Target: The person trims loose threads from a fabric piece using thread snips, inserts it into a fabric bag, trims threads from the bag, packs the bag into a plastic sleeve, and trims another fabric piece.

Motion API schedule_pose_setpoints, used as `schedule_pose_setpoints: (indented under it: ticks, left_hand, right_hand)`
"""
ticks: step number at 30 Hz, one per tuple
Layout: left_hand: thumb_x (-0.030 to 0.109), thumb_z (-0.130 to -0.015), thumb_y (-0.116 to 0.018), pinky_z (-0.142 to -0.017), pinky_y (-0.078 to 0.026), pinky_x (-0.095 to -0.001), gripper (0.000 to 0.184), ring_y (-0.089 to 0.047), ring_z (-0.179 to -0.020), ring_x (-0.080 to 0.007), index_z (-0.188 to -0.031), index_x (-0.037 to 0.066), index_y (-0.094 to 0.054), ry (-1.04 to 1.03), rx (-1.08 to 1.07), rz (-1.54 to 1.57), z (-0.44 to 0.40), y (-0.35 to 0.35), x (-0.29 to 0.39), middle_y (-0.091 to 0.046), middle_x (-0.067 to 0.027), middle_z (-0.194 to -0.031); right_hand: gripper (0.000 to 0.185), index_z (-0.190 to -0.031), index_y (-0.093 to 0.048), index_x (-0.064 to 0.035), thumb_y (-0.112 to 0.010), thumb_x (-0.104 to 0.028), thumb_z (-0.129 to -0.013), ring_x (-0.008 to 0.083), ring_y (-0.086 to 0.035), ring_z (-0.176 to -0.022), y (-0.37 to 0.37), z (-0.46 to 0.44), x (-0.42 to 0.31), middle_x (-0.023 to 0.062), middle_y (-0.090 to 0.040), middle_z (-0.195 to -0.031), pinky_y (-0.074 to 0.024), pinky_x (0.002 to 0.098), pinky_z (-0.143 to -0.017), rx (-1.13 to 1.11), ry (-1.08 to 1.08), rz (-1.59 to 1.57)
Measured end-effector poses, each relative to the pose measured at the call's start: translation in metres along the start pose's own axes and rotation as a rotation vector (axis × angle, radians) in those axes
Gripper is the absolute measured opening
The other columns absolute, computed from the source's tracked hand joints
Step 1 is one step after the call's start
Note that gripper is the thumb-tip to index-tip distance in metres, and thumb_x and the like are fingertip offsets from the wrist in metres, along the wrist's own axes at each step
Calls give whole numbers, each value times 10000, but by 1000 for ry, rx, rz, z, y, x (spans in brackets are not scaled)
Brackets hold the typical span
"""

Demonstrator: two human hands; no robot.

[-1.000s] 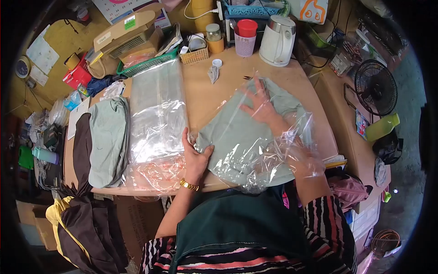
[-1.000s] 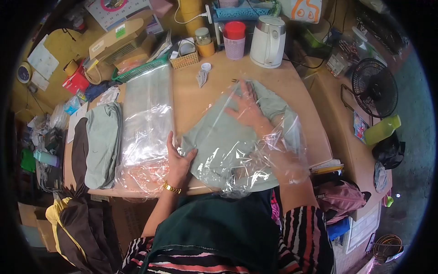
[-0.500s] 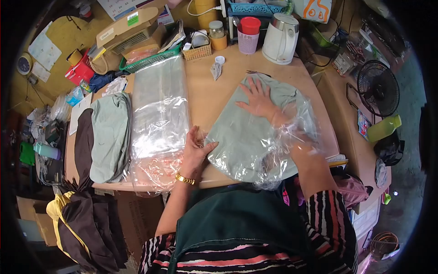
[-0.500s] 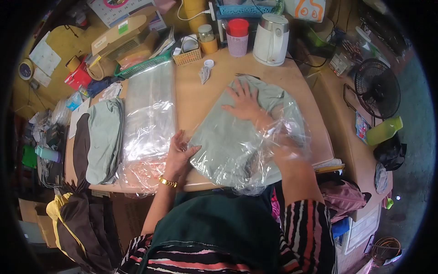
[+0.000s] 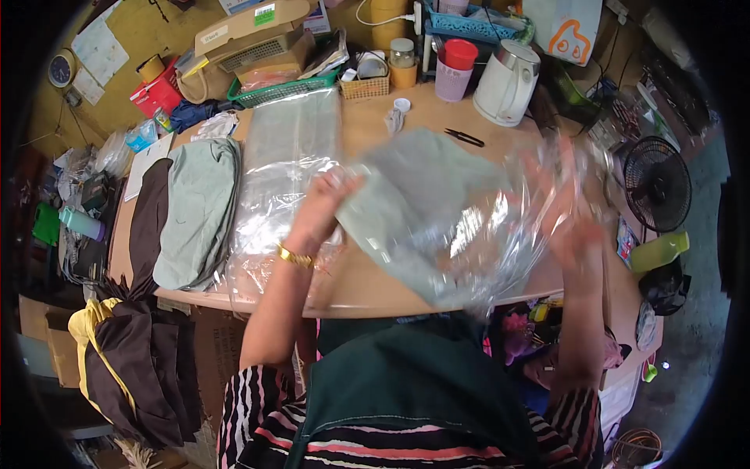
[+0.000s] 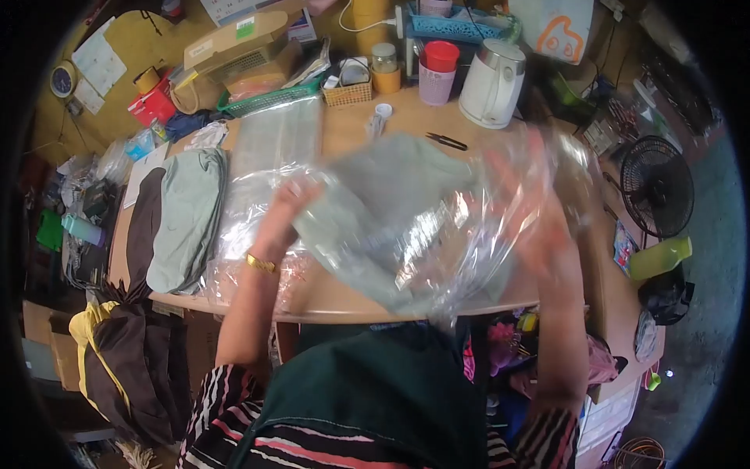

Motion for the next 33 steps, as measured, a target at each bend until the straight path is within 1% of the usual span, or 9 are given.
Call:
schedule_pose_setpoints:
  ticks: [5, 7, 10, 13, 19, 23, 27, 30, 33]
  left_hand:
    - [61, -892, -597, -766, -532, -340, 321, -644, -863, -217, -1207, -1, -579, -327, 145, 119, 58, 27, 75, -646, -137, -1004]
    - [84, -901, -593, -752, -527, -334, 327, -627, -891, -216, -1220, 20, -566, -107, 417, -21, 98, 50, 37, -636, -125, -1021]
    - [117, -915, -588, -730, -520, -324, 335, -602, -933, -215, -1241, 51, -545, 242, 817, -232, 162, 87, -31, -622, -108, -1046]
    - [189, -919, -606, -618, -514, -320, 317, -612, -842, -193, -1184, 30, -539, 113, 523, 38, 185, 67, -59, -627, -109, -982]
    - [188, -920, -610, -440, -431, -231, 253, -560, -549, -104, -1061, -13, -545, 323, 498, 3, 192, 76, -66, -630, -68, -798]
    - [176, -901, -638, -378, -354, -173, 208, -479, -465, -57, -1008, 20, -552, 120, 616, 28, 186, 79, -30, -600, -31, -705]
    - [188, -891, -652, -378, -354, -179, 175, -475, -455, -62, -923, 36, -572, 126, 637, -44, 188, 65, -23, -579, -18, -669]
    - [217, -888, -650, -428, -415, -220, 234, -555, -521, -96, -911, -15, -633, 381, 456, -430, 197, 74, -50, -616, -42, -666]
    - [330, -877, -649, -536, -517, -306, 374, -607, -544, -144, -873, -44, -668, 649, 299, -780, 223, 108, -3, -652, -79, -681]
  right_hand:
    - [545, -1352, -433, -36, -629, -54, -844, 161, -632, -945, 17, -61, -17, 209, -602, -1148, -575, 299, -730, 71, 38, 61]
    - [448, -1294, -483, -21, -615, -62, -868, 115, -631, -859, 57, -51, 11, 157, -643, -1057, -557, 227, -600, 215, -102, 195]
    - [369, -1242, -524, -41, -613, -121, -893, 156, -630, -897, 130, -9, 109, 131, -626, -1105, -550, 288, -714, 370, -281, 82]
    - [381, -1256, -502, -32, -582, -207, -927, 204, -620, -953, 73, 24, 135, 98, -627, -1090, -498, 386, -870, 485, -455, -411]
    - [260, -1114, -584, -56, -654, -157, -885, 146, -633, -792, -35, -61, 175, 63, -633, -954, -495, 281, -616, -142, -511, -145]
    - [144, -895, -632, -33, -711, -129, -822, 97, -536, -510, -20, -114, 18, 30, -613, -723, -424, 237, -443, 193, -79, 17]
    - [102, -810, -624, -37, -680, -120, -831, 77, -527, -494, 135, -46, 43, 36, -597, -655, -366, 188, -385, 305, -251, 276]
    - [161, -928, -630, -35, -670, -158, -833, 97, -587, -622, 203, 63, 129, 36, -631, -759, -499, 284, -562, 425, -613, 316]
    - [201, -1044, -614, -4, -603, -114, -876, 146, -614, -831, 188, 115, 75, 86, -638, -941, -505, 288, -750, 858, -357, 593]
Point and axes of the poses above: each hand's wrist, its own z-axis away from the middle knuckle, its own y-axis out of the back of the hand, x = y × z, the point moved 3 cm from there along -z, towards the middle knuckle
